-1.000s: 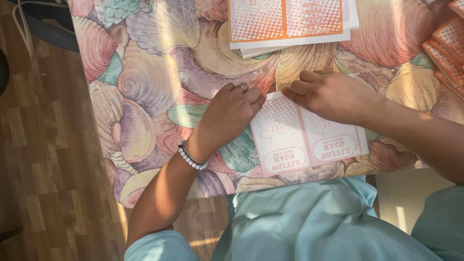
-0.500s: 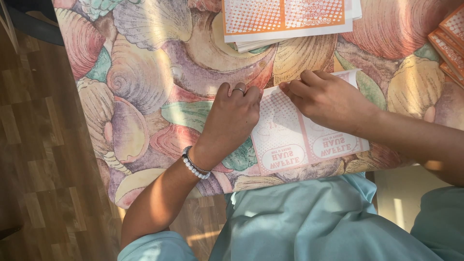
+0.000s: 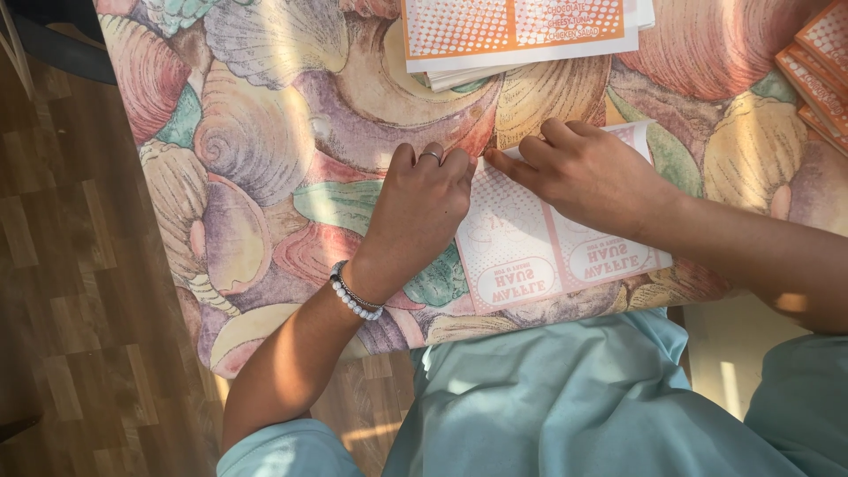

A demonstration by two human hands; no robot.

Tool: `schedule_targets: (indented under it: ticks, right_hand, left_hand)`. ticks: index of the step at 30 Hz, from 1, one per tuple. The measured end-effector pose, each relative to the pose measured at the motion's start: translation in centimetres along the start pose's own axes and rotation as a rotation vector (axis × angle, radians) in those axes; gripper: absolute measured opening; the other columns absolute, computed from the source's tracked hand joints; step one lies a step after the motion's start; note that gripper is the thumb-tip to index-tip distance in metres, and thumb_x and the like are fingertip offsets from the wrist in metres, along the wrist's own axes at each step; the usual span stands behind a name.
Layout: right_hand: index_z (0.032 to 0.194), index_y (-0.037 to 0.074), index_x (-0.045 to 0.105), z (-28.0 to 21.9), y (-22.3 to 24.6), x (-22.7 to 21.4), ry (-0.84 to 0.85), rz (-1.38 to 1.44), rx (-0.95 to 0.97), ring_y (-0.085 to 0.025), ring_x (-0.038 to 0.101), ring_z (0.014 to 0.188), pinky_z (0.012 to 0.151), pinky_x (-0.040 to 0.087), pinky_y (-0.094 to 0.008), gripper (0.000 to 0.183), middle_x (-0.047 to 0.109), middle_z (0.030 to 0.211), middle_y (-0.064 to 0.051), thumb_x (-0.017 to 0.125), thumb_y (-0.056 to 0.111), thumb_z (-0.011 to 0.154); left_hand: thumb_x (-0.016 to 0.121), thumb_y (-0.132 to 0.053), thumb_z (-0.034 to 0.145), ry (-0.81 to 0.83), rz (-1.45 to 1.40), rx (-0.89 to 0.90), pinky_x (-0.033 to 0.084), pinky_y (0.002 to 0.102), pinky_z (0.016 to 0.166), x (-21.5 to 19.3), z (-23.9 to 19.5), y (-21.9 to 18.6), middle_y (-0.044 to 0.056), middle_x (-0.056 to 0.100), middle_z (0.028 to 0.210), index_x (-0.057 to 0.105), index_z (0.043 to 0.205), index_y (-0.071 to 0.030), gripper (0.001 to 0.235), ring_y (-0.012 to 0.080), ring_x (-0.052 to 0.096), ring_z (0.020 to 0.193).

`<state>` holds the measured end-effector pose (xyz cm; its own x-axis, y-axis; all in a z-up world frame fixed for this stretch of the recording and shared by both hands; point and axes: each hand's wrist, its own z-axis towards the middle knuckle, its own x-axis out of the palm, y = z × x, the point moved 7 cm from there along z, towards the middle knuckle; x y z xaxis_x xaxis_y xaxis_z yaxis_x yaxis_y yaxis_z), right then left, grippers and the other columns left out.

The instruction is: Folding flat paper bags along pre-scored lines and stacking them on a table.

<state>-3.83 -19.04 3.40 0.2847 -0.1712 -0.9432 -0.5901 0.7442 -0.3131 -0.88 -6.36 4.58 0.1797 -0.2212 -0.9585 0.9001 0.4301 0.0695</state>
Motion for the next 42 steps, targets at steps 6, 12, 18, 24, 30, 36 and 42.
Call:
schedule_targets:
  ticks: [6, 12, 18, 24, 30, 36, 42]
  right_hand:
    - [0.128, 0.024, 0.072, 0.1, -0.1, 0.3, 0.045, -0.004, -0.018, -0.015, 0.059, 0.080, 0.073, 0.054, -0.028, 0.033, 0.062, 0.084, 0.000, 0.060, 0.017, 0.099]
    - [0.127, 0.022, 0.072, 0.4, -0.3, -0.7, 0.047, -0.001, -0.034, -0.013, 0.059, 0.078, 0.070, 0.053, -0.026, 0.031, 0.063, 0.082, 0.000, 0.060, 0.015, 0.099]
    - [0.117, 0.020, 0.074, 0.2, -0.3, 0.1, -0.031, 0.010, -0.026, -0.014, 0.058, 0.080, 0.071, 0.053, -0.027, 0.022, 0.061, 0.082, 0.002, 0.061, 0.019, 0.100]
    - [0.107, 0.012, 0.075, -1.0, -0.5, 0.4, -0.124, 0.049, -0.015, -0.015, 0.057, 0.082, 0.074, 0.053, -0.027, 0.014, 0.060, 0.084, -0.001, 0.063, 0.017, 0.102]
    - [0.105, 0.012, 0.074, -1.2, -0.7, 0.1, -0.158, 0.058, -0.002, -0.015, 0.057, 0.083, 0.074, 0.053, -0.029, 0.012, 0.059, 0.086, 0.000, 0.064, 0.017, 0.102]
    - [0.095, 0.009, 0.072, -1.4, -1.1, 1.3, -0.186, 0.103, -0.035, -0.016, 0.056, 0.082, 0.075, 0.052, -0.029, 0.013, 0.058, 0.087, 0.000, 0.062, 0.014, 0.100]
    - [0.089, 0.010, 0.066, -1.0, -1.3, 1.3, -0.274, 0.043, -0.026, -0.019, 0.054, 0.082, 0.073, 0.050, -0.034, 0.014, 0.051, 0.086, 0.000, 0.058, 0.017, 0.099]
  left_hand:
    - [0.064, -0.003, 0.095, 0.034, 0.023, -0.054, 0.044, 0.038, 0.065, -1.4, -0.8, 0.3, 0.000, 0.050, 0.066, 0.076, 0.083, -0.002, 0.017, 0.0175, 0.053, 0.061]
    - [0.061, 0.002, 0.089, -0.013, 0.018, -0.186, 0.046, 0.040, 0.071, -1.1, -2.1, 1.4, 0.007, 0.054, 0.077, 0.074, 0.081, 0.000, 0.016, 0.0246, 0.059, 0.076]
    - [0.040, 0.005, 0.101, -0.012, -0.195, -0.241, 0.056, 0.049, 0.094, 1.9, -0.9, -3.3, 0.025, 0.059, 0.116, 0.050, 0.139, 0.013, 0.041, 0.0411, 0.063, 0.112]
    - [0.049, -0.010, 0.097, 0.084, 0.093, -0.276, 0.051, 0.046, 0.103, 4.5, -1.3, -4.4, 0.022, 0.053, 0.122, 0.052, 0.139, 0.010, 0.047, 0.0353, 0.056, 0.114]
    - [0.053, -0.016, 0.096, 0.111, 0.142, -0.272, 0.050, 0.047, 0.105, 4.6, -1.4, -4.5, 0.022, 0.052, 0.123, 0.051, 0.141, 0.009, 0.051, 0.0354, 0.054, 0.116]
    - [0.060, -0.024, 0.091, 0.109, 0.168, -0.201, 0.056, 0.040, 0.091, 5.5, -0.7, -3.6, 0.017, 0.052, 0.110, 0.056, 0.135, 0.004, 0.053, 0.0332, 0.058, 0.103]
    - [0.062, -0.026, 0.087, 0.096, 0.221, -0.158, 0.057, 0.035, 0.079, 3.9, 0.2, -3.7, 0.013, 0.054, 0.106, 0.059, 0.133, -0.002, 0.053, 0.0307, 0.060, 0.097]
